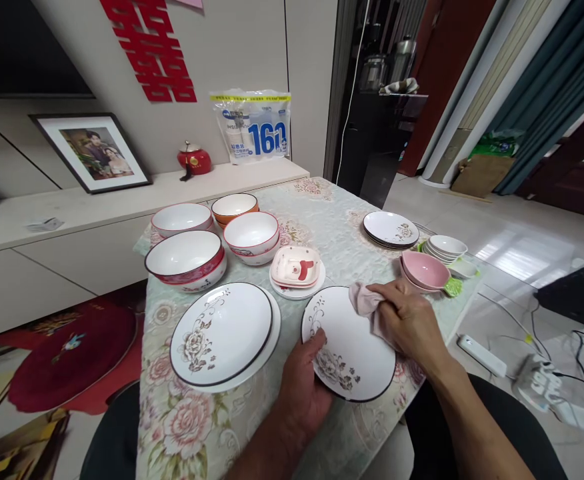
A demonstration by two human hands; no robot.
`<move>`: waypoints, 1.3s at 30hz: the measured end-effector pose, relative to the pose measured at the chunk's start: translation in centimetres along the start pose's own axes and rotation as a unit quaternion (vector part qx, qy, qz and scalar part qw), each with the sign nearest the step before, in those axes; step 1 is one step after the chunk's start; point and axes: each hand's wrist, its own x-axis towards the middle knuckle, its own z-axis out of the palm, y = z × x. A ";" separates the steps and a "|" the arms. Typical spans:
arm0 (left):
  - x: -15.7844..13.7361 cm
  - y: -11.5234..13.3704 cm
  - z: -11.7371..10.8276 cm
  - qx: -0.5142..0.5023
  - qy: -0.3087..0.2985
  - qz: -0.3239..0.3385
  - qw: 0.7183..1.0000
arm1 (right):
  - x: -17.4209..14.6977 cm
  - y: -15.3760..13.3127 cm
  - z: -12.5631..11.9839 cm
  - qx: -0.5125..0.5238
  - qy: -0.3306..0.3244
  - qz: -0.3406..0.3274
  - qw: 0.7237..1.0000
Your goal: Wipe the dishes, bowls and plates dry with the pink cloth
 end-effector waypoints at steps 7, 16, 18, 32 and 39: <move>0.4 -0.2 -0.3 -0.001 -0.045 -0.004 0.999 | -0.9 -4.2 2.4 -0.037 -0.151 -0.041 0.987; 0.4 0.3 -0.4 -0.026 -0.120 -0.037 0.992 | -0.4 -5.0 -0.4 0.118 -0.324 -0.113 0.932; 0.4 0.3 -0.4 -0.019 -0.126 -0.037 0.991 | -0.3 -4.9 -1.3 0.175 -0.374 -0.096 0.906; 0.5 0.2 -0.4 -0.037 -0.087 -0.023 0.995 | -0.6 -2.9 1.9 0.097 -0.066 -0.058 0.991; 0.7 -0.1 -0.5 -0.033 -0.078 -0.012 0.996 | -0.9 -4.0 4.1 -0.082 -0.020 -0.074 0.994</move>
